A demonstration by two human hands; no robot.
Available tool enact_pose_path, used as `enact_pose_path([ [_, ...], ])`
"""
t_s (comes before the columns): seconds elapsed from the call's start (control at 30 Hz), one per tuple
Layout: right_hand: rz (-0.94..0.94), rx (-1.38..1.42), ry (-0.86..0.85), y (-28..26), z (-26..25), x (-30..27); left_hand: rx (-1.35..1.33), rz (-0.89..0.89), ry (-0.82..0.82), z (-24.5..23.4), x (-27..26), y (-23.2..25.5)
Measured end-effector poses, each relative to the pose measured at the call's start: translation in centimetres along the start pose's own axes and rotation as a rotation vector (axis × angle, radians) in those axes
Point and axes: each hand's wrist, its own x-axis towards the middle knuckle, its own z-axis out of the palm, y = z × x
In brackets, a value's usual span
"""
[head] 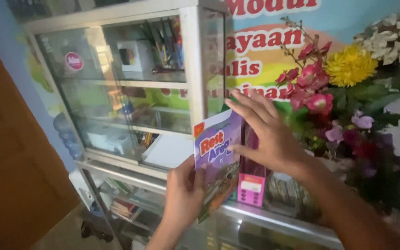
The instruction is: Picking up educational booklets from a table and placing them into a pink plastic book organizer inside a display cabinet.
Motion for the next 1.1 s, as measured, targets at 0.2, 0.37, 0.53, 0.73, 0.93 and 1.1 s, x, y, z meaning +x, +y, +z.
enact_pose_path([
  [0.2, 0.071, -0.01, -0.322, 8.2, -1.1, 4.2, 0.142, 0.176, 0.068, 6.0, 5.4, -0.2],
  [0.37, 0.007, 0.015, -0.363, 13.8, -2.0, 5.6, 0.214, 0.217, 0.066, 9.4, 8.1, 0.2],
  [0.53, -0.119, 0.108, -0.299, 17.5, -1.0, 5.5, 0.295, 0.091, 0.097, 12.3, 9.8, -0.7],
  [0.73, 0.069, 0.314, -0.468, 19.8, 1.0, 5.0, 0.263, 0.17, 0.112, 14.7, 11.8, -5.2],
  [0.93, 0.008, 0.178, -0.489, 20.0, 4.0, 3.6, 0.244, 0.248, 0.161, 17.3, 12.8, -10.1],
  [1.1, 0.161, 0.085, -0.597, 19.7, 5.6, 2.5, 0.341, 0.377, 0.245, 18.4, 12.1, -12.4],
])
